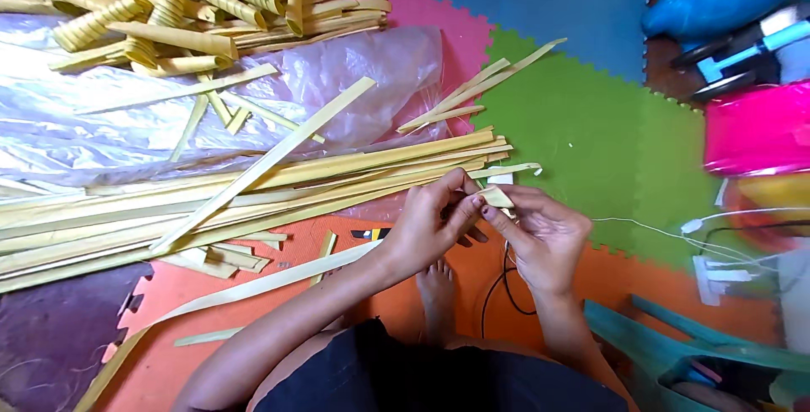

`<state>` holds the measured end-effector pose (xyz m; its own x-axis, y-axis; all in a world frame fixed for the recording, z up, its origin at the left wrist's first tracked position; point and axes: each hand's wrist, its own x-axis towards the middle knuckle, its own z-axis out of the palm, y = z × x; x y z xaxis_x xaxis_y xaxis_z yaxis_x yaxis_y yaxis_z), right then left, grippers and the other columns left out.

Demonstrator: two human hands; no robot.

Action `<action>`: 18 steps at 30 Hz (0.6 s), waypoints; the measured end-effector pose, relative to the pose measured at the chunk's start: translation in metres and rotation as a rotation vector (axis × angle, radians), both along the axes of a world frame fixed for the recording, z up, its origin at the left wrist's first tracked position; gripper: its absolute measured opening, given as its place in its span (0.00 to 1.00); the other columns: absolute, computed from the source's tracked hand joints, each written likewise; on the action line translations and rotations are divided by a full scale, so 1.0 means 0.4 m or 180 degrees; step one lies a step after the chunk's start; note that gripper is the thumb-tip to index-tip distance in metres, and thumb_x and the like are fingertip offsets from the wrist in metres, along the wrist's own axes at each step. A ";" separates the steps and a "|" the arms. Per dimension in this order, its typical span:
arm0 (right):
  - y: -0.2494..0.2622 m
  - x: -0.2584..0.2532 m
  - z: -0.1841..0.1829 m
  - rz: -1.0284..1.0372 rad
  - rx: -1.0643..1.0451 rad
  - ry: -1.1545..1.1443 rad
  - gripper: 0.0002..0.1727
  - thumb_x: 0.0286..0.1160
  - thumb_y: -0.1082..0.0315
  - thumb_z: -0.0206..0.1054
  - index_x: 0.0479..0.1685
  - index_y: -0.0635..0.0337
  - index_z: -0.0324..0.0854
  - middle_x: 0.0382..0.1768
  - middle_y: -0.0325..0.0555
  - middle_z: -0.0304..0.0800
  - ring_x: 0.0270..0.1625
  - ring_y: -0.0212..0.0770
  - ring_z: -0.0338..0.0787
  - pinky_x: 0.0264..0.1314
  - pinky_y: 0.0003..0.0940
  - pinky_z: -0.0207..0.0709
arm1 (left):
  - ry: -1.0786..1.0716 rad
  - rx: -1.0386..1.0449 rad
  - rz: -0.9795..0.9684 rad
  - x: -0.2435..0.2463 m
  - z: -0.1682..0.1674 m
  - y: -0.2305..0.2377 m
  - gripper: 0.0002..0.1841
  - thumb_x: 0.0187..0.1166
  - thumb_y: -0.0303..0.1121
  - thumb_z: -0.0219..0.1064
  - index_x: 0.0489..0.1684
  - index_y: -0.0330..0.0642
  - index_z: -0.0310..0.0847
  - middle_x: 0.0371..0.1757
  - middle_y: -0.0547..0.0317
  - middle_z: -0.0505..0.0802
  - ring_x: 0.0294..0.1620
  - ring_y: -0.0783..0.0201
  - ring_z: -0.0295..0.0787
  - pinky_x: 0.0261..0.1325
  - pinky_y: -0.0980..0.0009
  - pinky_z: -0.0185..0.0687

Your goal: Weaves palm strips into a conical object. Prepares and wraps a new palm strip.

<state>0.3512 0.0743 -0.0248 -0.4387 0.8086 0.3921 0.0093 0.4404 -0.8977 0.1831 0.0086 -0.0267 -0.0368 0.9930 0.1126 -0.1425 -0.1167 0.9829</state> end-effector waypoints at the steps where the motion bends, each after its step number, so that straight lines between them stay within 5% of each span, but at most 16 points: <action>1: -0.004 0.004 -0.002 -0.0115 0.0392 -0.0097 0.09 0.66 0.76 0.78 0.44 0.56 0.94 0.51 0.42 0.97 0.53 0.39 0.97 0.54 0.34 0.93 | -0.0058 -0.0202 -0.0025 -0.004 0.007 0.001 0.06 0.90 0.26 0.57 0.45 0.33 0.77 0.32 0.53 0.95 0.28 0.65 0.96 0.34 0.70 0.96; 5: -0.016 0.004 -0.011 -0.0259 0.1730 -0.0612 0.06 0.69 0.82 0.72 0.36 0.66 0.93 0.49 0.52 0.96 0.57 0.42 0.95 0.60 0.33 0.90 | -0.0280 -0.0496 -0.0216 -0.027 0.015 0.005 0.16 0.94 0.29 0.48 0.43 0.30 0.80 0.32 0.53 0.93 0.30 0.66 0.95 0.36 0.70 0.95; 8: -0.011 0.003 -0.012 -0.0257 0.1936 -0.0840 0.07 0.69 0.82 0.69 0.38 0.69 0.93 0.51 0.55 0.96 0.59 0.44 0.95 0.62 0.33 0.89 | -0.0347 -0.0372 -0.0367 -0.034 0.013 0.000 0.06 0.88 0.24 0.58 0.49 0.32 0.79 0.34 0.55 0.95 0.33 0.68 0.96 0.39 0.71 0.95; 11: 0.000 0.013 0.007 -0.0072 0.1052 -0.0860 0.11 0.73 0.77 0.64 0.45 0.66 0.93 0.54 0.48 0.96 0.53 0.33 0.95 0.51 0.26 0.90 | -0.0007 -0.0368 -0.0256 -0.030 0.009 -0.005 0.05 0.86 0.24 0.61 0.49 0.31 0.80 0.36 0.54 0.96 0.33 0.67 0.97 0.39 0.72 0.95; 14: 0.021 0.008 0.028 0.0231 -0.0234 -0.0734 0.16 0.79 0.75 0.65 0.62 0.60 0.88 0.50 0.37 0.92 0.47 0.27 0.91 0.49 0.23 0.88 | 0.0541 -0.0232 -0.0117 -0.016 0.003 -0.005 0.05 0.85 0.25 0.63 0.46 0.31 0.81 0.34 0.55 0.95 0.31 0.69 0.96 0.38 0.73 0.95; 18: 0.010 -0.010 -0.002 -0.0090 -0.0184 -0.0583 0.07 0.76 0.79 0.65 0.42 0.57 0.85 0.39 0.31 0.88 0.38 0.22 0.87 0.42 0.19 0.84 | 0.0896 -0.0018 -0.0057 0.005 -0.008 0.003 0.05 0.85 0.25 0.64 0.46 0.32 0.82 0.34 0.56 0.95 0.34 0.71 0.95 0.41 0.75 0.93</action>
